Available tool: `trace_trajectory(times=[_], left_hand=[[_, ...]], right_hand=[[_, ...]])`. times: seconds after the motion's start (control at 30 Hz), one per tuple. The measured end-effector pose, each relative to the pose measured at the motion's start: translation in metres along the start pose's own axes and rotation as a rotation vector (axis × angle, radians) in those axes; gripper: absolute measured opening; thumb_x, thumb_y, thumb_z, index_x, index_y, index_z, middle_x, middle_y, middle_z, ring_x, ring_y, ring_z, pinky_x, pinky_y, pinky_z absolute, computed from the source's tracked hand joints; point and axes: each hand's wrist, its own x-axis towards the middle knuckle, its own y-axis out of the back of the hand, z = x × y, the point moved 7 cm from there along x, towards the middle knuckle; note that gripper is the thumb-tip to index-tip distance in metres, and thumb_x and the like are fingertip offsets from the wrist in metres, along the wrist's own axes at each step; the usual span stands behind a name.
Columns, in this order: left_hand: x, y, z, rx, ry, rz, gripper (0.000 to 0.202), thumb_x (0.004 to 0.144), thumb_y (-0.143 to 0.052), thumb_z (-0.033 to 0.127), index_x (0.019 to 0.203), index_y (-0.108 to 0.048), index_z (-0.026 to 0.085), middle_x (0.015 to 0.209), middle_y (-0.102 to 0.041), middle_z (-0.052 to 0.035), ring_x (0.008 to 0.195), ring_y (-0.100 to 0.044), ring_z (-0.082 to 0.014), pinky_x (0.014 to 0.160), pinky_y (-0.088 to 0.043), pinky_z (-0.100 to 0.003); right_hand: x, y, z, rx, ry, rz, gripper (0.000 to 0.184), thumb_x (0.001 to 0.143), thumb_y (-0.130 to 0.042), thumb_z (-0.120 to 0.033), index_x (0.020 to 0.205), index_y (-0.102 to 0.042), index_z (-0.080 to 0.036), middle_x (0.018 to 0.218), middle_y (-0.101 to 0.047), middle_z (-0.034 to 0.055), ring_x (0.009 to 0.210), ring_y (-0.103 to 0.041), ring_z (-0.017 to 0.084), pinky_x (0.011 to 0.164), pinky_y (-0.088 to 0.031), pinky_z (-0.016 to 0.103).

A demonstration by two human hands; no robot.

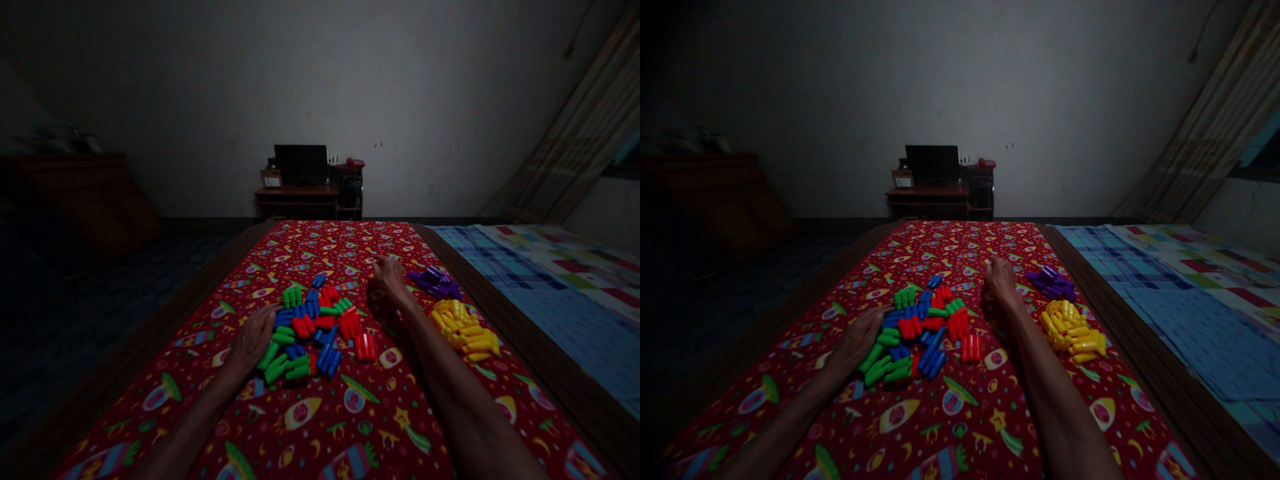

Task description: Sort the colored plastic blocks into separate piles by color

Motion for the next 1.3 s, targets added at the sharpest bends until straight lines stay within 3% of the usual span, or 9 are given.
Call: trace_trajectory(times=[0.13, 0.33, 0.47, 0.77, 0.97, 1.03, 1.13, 1.23, 1.3], left_hand=[[0.0, 0.001, 0.001, -0.004, -0.018, 0.002, 0.055, 0.093, -0.025, 0.049, 0.108, -0.068, 0.017, 0.118, -0.067, -0.0109, 0.112, -0.06, -0.0237, 0.104, -0.044, -0.044], [0.0, 0.002, 0.003, 0.016, -0.029, -0.007, 0.054, 0.093, -0.026, 0.048, 0.105, -0.068, 0.017, 0.118, -0.067, -0.0107, 0.112, -0.06, -0.0235, 0.103, -0.045, -0.043], [0.0, 0.002, 0.004, 0.023, -0.038, 0.0, 0.054, 0.093, -0.025, 0.048, 0.104, -0.068, 0.017, 0.117, -0.068, -0.0113, 0.112, -0.06, -0.0236, 0.104, -0.045, -0.043], [0.0, 0.0, 0.001, 0.025, -0.048, 0.023, 0.052, 0.092, -0.027, 0.047, 0.104, -0.068, 0.018, 0.116, -0.068, -0.0105, 0.111, -0.061, -0.0241, 0.102, -0.046, -0.045], [0.0, 0.001, 0.002, 0.028, -0.039, 0.018, 0.051, 0.091, -0.027, 0.046, 0.106, -0.067, 0.017, 0.116, -0.068, -0.0107, 0.111, -0.061, -0.0241, 0.103, -0.046, -0.045], [0.0, 0.001, 0.003, 0.034, -0.036, 0.003, 0.052, 0.091, -0.028, 0.046, 0.107, -0.067, 0.017, 0.117, -0.068, -0.0112, 0.112, -0.061, -0.0241, 0.103, -0.046, -0.045], [-0.001, 0.002, 0.004, 0.038, -0.028, -0.008, 0.052, 0.092, -0.027, 0.046, 0.107, -0.067, 0.016, 0.118, -0.067, -0.0118, 0.112, -0.06, -0.0242, 0.103, -0.045, -0.044], [0.0, 0.002, 0.004, 0.047, -0.027, -0.006, 0.052, 0.092, -0.027, 0.046, 0.107, -0.067, 0.016, 0.118, -0.067, -0.0115, 0.112, -0.06, -0.0242, 0.104, -0.045, -0.044], [0.0, 0.002, 0.004, 0.052, -0.031, -0.001, 0.052, 0.092, -0.027, 0.046, 0.105, -0.068, 0.017, 0.117, -0.068, -0.0111, 0.112, -0.061, -0.0238, 0.104, -0.045, -0.042]], right_hand=[[-0.018, -0.033, -0.051, 0.035, 0.192, -0.339, 0.03, 0.089, -0.053, -0.034, 0.102, -0.072, -0.016, 0.093, -0.073, 0.0109, 0.086, -0.067, 0.021, 0.075, -0.046, 0.028], [-0.054, -0.075, -0.097, 0.052, 0.398, -0.471, 0.032, 0.086, -0.06, -0.026, 0.114, -0.067, -0.016, 0.107, -0.071, 0.0128, 0.102, -0.063, 0.024, 0.086, -0.045, 0.03], [-0.041, -0.065, -0.078, 0.13, 0.291, -0.372, 0.035, 0.084, -0.057, -0.017, 0.117, -0.065, -0.014, 0.11, -0.071, 0.0113, 0.102, -0.064, 0.022, 0.087, -0.047, 0.031], [-0.006, -0.013, 0.008, 0.043, 0.042, -0.002, 0.035, 0.083, -0.053, -0.021, 0.116, -0.065, -0.015, 0.109, -0.07, 0.0121, 0.103, -0.062, 0.025, 0.092, -0.045, 0.039], [-0.004, -0.001, 0.008, -0.025, 0.033, 0.098, 0.035, 0.084, -0.052, -0.021, 0.114, -0.067, -0.012, 0.11, -0.069, 0.0163, 0.106, -0.061, 0.028, 0.094, -0.045, 0.042], [-0.003, -0.003, -0.009, -0.005, 0.057, 0.008, 0.033, 0.086, -0.051, -0.021, 0.113, -0.068, -0.013, 0.103, -0.072, 0.0147, 0.097, -0.065, 0.027, 0.087, -0.048, 0.039], [-0.014, -0.02, -0.053, 0.075, 0.178, -0.302, 0.029, 0.087, -0.054, -0.023, 0.109, -0.07, -0.015, 0.089, -0.074, 0.0104, 0.083, -0.068, 0.022, 0.075, -0.049, 0.03], [-0.048, -0.04, -0.104, 0.187, 0.418, -0.592, 0.031, 0.086, -0.06, -0.031, 0.114, -0.068, -0.02, 0.087, -0.073, 0.0056, 0.078, -0.067, 0.018, 0.068, -0.047, 0.025], [-0.074, -0.048, -0.13, 0.193, 0.58, -0.67, 0.034, 0.084, -0.064, -0.037, 0.114, -0.067, -0.022, 0.089, -0.071, 0.0049, 0.081, -0.066, 0.018, 0.069, -0.046, 0.024]])
